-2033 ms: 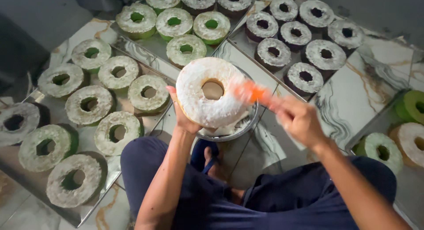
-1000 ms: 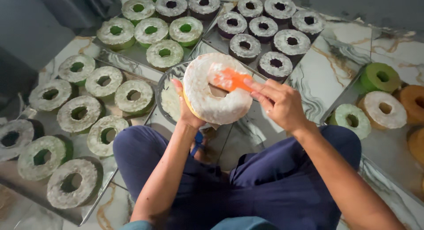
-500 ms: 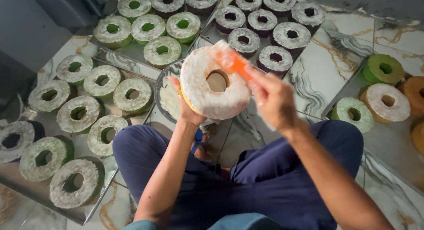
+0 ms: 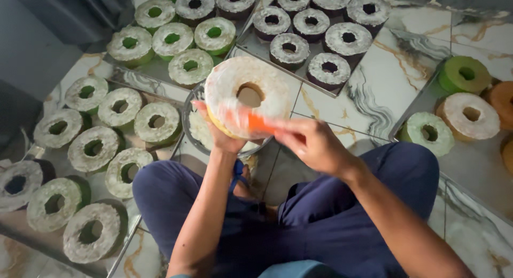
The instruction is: The person sits on the floor and frosts ring-shaped cakes with white icing using an orange spatula. They pick up each cake, spread icing evenly on the top surface, and place the finished cakes onto metal trays alongside other frosted cakes.
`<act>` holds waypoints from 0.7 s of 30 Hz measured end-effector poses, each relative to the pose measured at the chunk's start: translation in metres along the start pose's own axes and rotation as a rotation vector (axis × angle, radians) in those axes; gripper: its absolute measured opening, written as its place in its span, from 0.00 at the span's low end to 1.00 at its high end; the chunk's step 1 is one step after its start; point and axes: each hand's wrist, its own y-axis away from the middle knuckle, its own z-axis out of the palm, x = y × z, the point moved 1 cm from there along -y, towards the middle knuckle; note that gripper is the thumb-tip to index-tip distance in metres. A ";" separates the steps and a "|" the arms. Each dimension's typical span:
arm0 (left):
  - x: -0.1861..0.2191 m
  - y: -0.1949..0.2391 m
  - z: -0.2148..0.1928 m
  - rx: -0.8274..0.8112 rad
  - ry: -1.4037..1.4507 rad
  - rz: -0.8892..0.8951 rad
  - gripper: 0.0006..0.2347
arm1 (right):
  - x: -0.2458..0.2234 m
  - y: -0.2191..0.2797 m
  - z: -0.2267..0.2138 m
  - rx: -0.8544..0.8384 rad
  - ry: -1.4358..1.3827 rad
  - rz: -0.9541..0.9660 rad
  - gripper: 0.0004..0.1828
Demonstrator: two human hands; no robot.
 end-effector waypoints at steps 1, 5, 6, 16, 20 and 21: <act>0.002 0.001 -0.002 0.025 -0.031 0.037 0.41 | 0.014 0.012 -0.008 -0.098 -0.086 0.153 0.17; 0.026 0.009 -0.005 0.121 -0.094 0.185 0.40 | 0.080 0.035 -0.046 0.111 -0.496 0.484 0.16; 0.036 0.011 -0.003 0.117 -0.095 0.192 0.39 | 0.098 0.025 -0.038 0.169 -0.372 0.453 0.14; 0.020 -0.007 0.029 -0.020 0.098 0.021 0.35 | 0.187 -0.022 0.093 -0.002 0.701 0.277 0.15; -0.043 -0.041 0.009 -0.027 -0.098 -0.052 0.33 | 0.163 -0.006 -0.004 0.218 0.817 0.184 0.22; -0.061 -0.047 0.000 -0.125 -0.450 -0.011 0.32 | 0.168 0.017 -0.053 0.282 0.591 0.060 0.16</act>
